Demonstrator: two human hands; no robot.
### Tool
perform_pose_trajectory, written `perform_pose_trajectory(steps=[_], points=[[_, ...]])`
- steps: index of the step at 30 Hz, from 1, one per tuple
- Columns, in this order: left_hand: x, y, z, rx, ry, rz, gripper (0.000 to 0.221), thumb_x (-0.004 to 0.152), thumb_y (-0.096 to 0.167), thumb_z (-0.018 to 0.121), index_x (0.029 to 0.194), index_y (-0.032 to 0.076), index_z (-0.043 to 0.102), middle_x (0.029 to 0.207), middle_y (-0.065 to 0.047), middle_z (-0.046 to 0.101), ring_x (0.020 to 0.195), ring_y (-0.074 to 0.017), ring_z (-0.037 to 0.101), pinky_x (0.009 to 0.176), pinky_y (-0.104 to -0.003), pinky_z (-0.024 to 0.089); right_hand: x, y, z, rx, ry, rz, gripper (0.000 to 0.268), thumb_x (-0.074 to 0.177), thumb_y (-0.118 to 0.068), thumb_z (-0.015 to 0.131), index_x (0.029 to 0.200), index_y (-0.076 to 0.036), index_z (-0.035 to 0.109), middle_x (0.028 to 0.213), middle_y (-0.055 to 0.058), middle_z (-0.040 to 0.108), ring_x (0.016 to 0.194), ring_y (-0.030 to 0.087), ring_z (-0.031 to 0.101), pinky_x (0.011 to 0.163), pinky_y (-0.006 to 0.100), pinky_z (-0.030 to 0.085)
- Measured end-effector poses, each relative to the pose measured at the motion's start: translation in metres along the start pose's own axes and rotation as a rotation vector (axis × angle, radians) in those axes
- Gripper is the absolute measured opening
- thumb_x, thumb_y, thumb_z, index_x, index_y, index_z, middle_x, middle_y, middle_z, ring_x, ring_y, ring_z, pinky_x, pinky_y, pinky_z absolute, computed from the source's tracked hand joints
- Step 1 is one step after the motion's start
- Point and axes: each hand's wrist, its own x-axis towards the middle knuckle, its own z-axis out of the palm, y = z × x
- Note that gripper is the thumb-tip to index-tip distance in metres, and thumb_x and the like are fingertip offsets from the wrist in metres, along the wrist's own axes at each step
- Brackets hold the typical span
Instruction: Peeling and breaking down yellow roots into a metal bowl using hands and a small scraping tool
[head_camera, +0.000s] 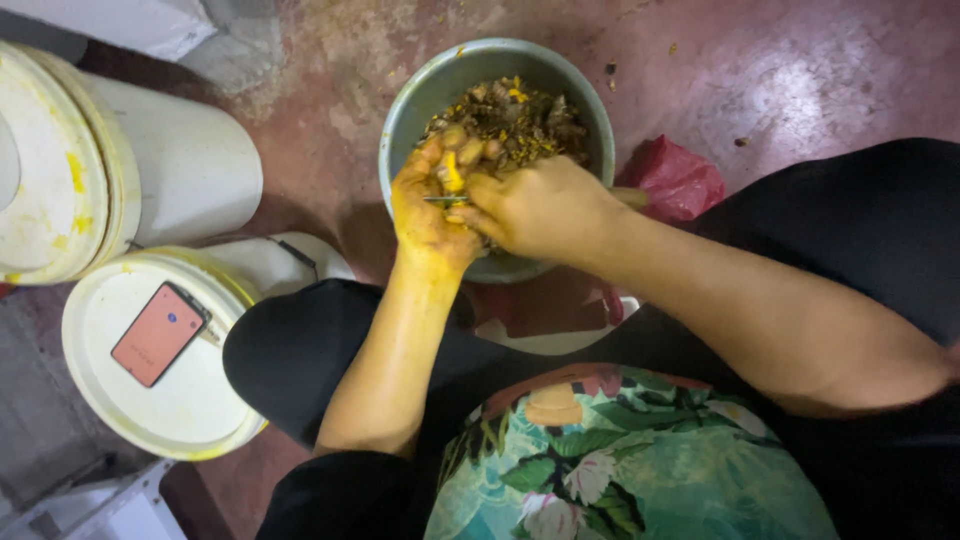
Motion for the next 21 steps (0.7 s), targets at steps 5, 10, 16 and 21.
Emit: perform_pose_trajectory(steps=[5,10,16,21], points=[[-0.006,0.036,0.002,0.261,0.094,0.267,0.010,0.086,0.022,0.061,0.088,0.014,0.056,0.078,-0.013,0.072,0.086,-0.0355,0.074,0.085,-0.046,0.059,0.005,0.000,0.007,0.400,-0.012,0.209,0.039,0.105,-0.050,0.047,0.092,-0.016,0.063,0.076,0.016,0.074,0.074,0.041,0.074,0.060,0.053,0.057],[-0.002,0.058,0.005,0.288,0.218,0.369,0.029,0.101,0.036,0.059,0.120,0.016,0.066,0.087,0.002,0.062,0.085,-0.0177,0.071,0.079,-0.039,0.067,0.008,0.025,0.025,0.344,-0.224,0.451,0.041,0.098,-0.038,0.057,0.119,-0.003,0.054,0.109,0.029,0.068,0.097,0.049,0.072,0.081,0.057,0.058],[-0.018,0.021,0.042,0.434,0.136,0.304,0.027,0.105,0.030,0.058,0.123,0.010,0.064,0.092,-0.002,0.061,0.067,-0.0134,0.065,0.052,-0.024,0.059,0.007,0.025,0.013,0.295,-0.218,0.391,0.039,0.096,-0.028,0.062,0.126,-0.003,0.061,0.123,0.022,0.060,0.109,0.046,0.067,0.089,0.050,0.057],[-0.011,0.019,0.033,0.445,0.184,0.231,0.031,0.098,0.015,0.063,0.129,0.013,0.066,0.101,-0.003,0.067,0.074,-0.0144,0.066,0.058,-0.026,0.051,-0.005,0.039,-0.093,0.299,-0.077,0.327,0.030,0.100,-0.012,0.050,0.123,-0.008,0.069,0.078,0.015,0.072,0.064,0.035,0.067,0.057,0.051,0.049]])
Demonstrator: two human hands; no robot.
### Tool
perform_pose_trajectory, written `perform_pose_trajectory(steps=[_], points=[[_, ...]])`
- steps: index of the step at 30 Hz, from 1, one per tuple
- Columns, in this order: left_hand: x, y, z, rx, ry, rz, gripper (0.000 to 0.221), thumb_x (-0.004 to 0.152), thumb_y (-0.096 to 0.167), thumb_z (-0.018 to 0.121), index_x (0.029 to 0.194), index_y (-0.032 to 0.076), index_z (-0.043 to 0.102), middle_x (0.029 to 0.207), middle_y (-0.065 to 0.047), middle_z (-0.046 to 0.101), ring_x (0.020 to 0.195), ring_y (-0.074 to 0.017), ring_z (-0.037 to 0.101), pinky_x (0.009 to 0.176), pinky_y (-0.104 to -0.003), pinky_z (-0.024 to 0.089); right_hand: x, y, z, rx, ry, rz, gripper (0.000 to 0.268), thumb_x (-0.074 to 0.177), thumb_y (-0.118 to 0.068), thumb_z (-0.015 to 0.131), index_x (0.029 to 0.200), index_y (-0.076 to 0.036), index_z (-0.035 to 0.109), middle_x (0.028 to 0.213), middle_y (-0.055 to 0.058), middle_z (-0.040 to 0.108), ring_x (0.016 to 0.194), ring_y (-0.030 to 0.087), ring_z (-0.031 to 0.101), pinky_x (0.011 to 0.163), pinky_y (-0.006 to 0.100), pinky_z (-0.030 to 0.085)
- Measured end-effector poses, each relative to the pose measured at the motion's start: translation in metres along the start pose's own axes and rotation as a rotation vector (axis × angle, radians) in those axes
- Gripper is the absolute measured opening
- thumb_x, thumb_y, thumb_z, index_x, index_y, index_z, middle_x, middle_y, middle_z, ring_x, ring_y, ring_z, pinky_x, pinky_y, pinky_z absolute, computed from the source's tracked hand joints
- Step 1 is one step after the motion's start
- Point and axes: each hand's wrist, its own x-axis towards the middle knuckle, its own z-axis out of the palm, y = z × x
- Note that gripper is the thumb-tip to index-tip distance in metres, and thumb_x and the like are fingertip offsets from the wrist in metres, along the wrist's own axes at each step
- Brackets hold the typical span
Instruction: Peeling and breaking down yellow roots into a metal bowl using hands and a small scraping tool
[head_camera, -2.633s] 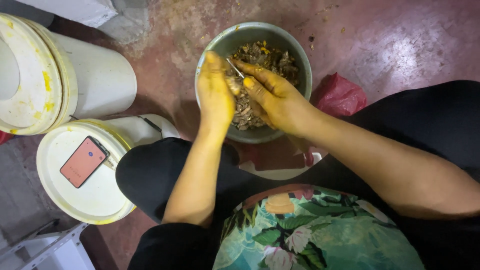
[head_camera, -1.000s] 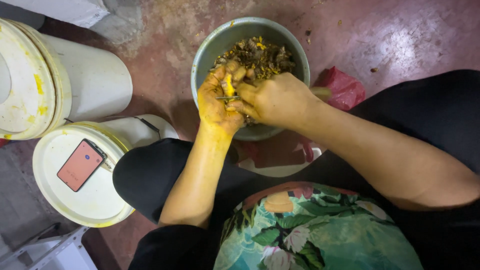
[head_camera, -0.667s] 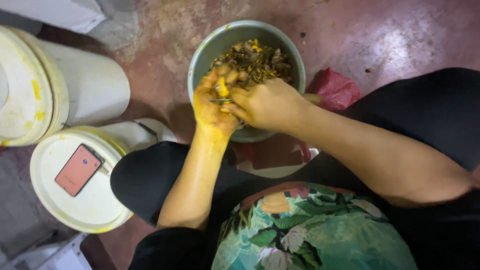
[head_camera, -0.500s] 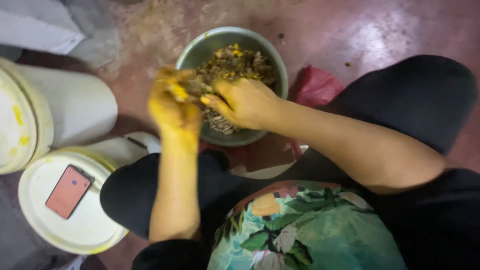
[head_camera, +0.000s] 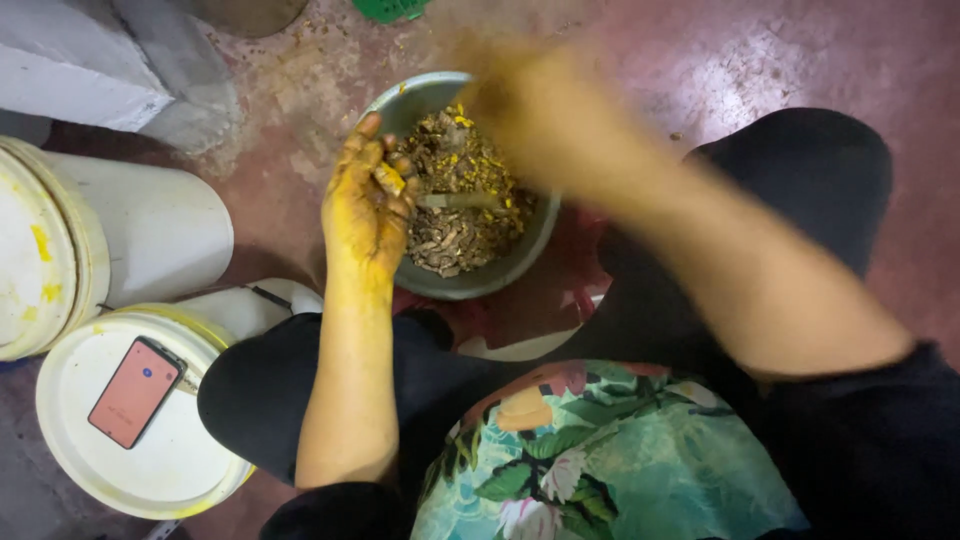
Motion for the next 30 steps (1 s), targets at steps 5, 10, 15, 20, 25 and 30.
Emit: perform_pose_trajectory(steps=[5,10,15,20,25,30], points=[[-0.003,-0.004,0.000,-0.007,-0.150,0.041,0.030,0.097,0.013,0.066,0.127,0.007,0.064,0.103,-0.005,0.070,0.078,-0.0199,0.075,0.067,-0.033,0.068,-0.102,0.125,-0.050,-0.010,0.270,0.207,0.024,0.106,-0.023,0.072,0.126,-0.010,0.068,0.116,0.012,0.075,0.100,0.025,0.072,0.079,0.038,0.056],[-0.006,-0.008,-0.007,0.064,-0.154,0.022,0.032,0.095,0.013,0.067,0.127,0.007,0.067,0.102,-0.006,0.071,0.079,-0.0202,0.076,0.067,-0.035,0.069,-0.202,0.319,0.082,-0.103,0.267,0.736,0.065,0.096,-0.050,0.073,0.147,-0.019,0.047,0.121,0.021,0.071,0.103,0.036,0.071,0.075,0.049,0.058],[-0.013,-0.008,-0.017,0.102,-0.077,-0.016,0.026,0.095,0.013,0.067,0.121,0.007,0.070,0.098,-0.007,0.071,0.077,-0.0211,0.075,0.066,-0.035,0.069,-0.311,0.507,0.237,-0.193,0.263,1.214,0.098,0.088,-0.072,0.074,0.164,-0.026,0.032,0.125,0.028,0.067,0.106,0.045,0.070,0.071,0.057,0.060],[-0.012,-0.010,-0.031,0.152,-0.010,-0.046,0.026,0.096,0.014,0.066,0.121,0.009,0.071,0.096,-0.005,0.072,0.077,-0.0201,0.076,0.069,-0.034,0.069,-0.339,0.450,0.366,-1.208,0.649,0.661,0.037,0.100,-0.026,0.067,0.126,-0.052,0.064,0.103,0.005,0.062,0.072,0.026,0.067,0.049,0.042,0.050],[-0.014,-0.014,-0.035,0.194,0.003,-0.049,0.024,0.097,0.015,0.065,0.120,0.010,0.070,0.095,-0.004,0.072,0.076,-0.0178,0.075,0.069,-0.032,0.068,-0.255,0.425,0.295,-0.867,0.633,0.714,0.015,0.099,-0.031,0.064,0.090,-0.019,0.062,0.087,0.008,0.054,0.063,0.031,0.070,0.046,0.040,0.058],[-0.019,-0.020,-0.030,0.164,-0.001,-0.014,0.023,0.097,0.014,0.065,0.119,0.009,0.070,0.095,-0.005,0.071,0.076,-0.0179,0.075,0.067,-0.032,0.068,-0.204,0.513,0.242,-0.200,0.434,0.753,0.084,0.080,-0.029,0.091,0.147,-0.003,0.048,0.144,0.028,0.040,0.134,0.049,0.051,0.111,0.049,0.050]])
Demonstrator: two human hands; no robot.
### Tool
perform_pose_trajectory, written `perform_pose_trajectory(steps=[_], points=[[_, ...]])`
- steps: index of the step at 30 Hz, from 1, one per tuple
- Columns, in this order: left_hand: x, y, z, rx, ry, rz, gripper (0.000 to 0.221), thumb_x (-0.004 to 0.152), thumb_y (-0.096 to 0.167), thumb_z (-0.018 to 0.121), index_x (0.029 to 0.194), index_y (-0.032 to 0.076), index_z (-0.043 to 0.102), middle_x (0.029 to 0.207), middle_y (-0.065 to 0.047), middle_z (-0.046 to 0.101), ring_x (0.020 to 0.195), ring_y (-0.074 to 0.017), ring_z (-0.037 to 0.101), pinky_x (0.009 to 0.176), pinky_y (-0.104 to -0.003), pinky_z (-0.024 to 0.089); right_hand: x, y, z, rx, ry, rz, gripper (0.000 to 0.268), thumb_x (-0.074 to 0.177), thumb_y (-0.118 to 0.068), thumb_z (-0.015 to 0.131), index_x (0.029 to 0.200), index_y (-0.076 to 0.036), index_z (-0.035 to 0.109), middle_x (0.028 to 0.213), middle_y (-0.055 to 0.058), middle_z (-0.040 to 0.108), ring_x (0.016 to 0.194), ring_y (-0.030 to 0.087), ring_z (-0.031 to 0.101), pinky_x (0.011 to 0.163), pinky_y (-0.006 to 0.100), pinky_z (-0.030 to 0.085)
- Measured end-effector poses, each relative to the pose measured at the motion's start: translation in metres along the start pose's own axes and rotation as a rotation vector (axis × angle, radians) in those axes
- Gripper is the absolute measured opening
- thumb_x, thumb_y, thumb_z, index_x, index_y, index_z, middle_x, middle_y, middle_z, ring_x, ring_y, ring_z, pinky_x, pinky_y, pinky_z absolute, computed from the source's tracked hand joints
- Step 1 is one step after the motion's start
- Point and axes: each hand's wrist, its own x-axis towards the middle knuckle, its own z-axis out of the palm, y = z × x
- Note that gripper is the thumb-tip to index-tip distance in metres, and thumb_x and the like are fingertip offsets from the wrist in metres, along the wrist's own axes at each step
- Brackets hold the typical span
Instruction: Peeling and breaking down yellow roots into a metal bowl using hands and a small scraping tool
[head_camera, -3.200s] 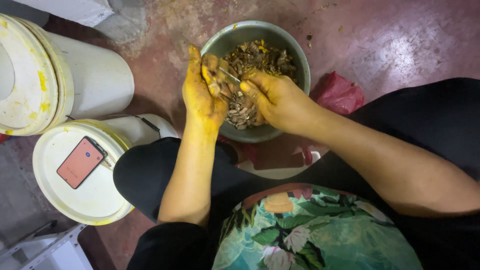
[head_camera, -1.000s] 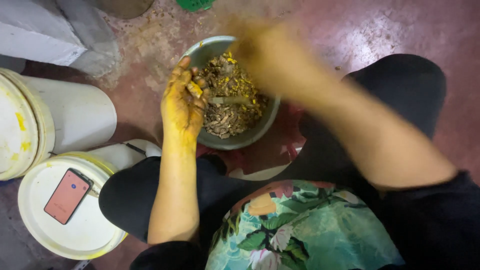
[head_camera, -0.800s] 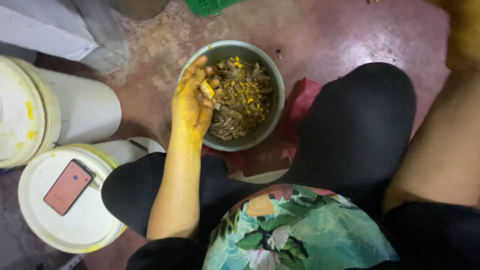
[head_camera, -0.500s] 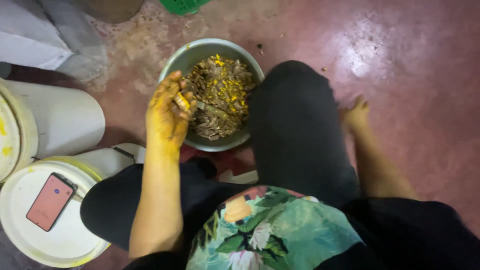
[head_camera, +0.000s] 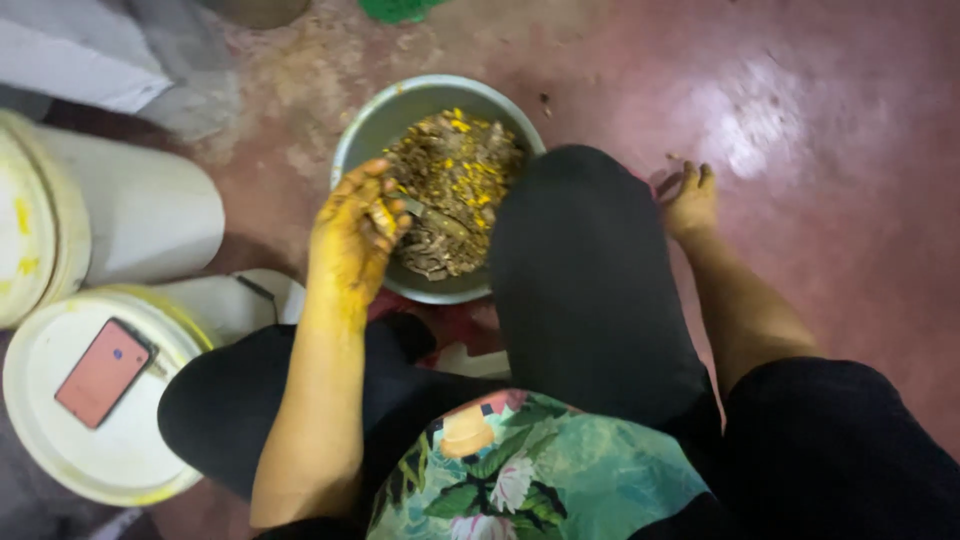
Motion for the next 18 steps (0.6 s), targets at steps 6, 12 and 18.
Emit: perform_pose_trajectory(steps=[6,12,18], points=[[-0.020,0.017,0.020,-0.053,-0.029,0.147,0.036,0.090,0.007,0.068,0.126,0.003,0.068,0.097,-0.011,0.072,0.078,-0.0213,0.076,0.071,-0.037,0.069,0.005,-0.091,-0.074,-0.381,-0.231,-0.425,0.049,0.100,-0.007,0.061,0.149,-0.004,0.057,0.156,0.038,0.036,0.134,0.054,0.054,0.096,0.056,0.058],[-0.037,0.066,0.041,0.051,-0.165,0.276,0.062,0.074,-0.011,0.058,0.135,-0.001,0.061,0.110,-0.011,0.066,0.091,-0.0207,0.074,0.078,-0.035,0.069,-0.007,-0.034,-0.026,0.198,-0.067,0.142,0.037,0.113,-0.051,0.057,0.115,-0.015,0.069,0.108,0.014,0.073,0.100,0.037,0.071,0.081,0.054,0.052],[0.024,0.063,0.016,0.087,-0.167,0.387,0.070,0.087,-0.012,0.062,0.153,-0.004,0.039,0.121,-0.021,0.061,0.107,-0.0347,0.074,0.088,-0.038,0.065,-0.014,-0.115,-0.094,-0.009,-0.262,-0.283,0.029,0.104,-0.015,0.056,0.122,-0.001,0.072,0.099,0.018,0.074,0.096,0.027,0.073,0.082,0.033,0.055]])
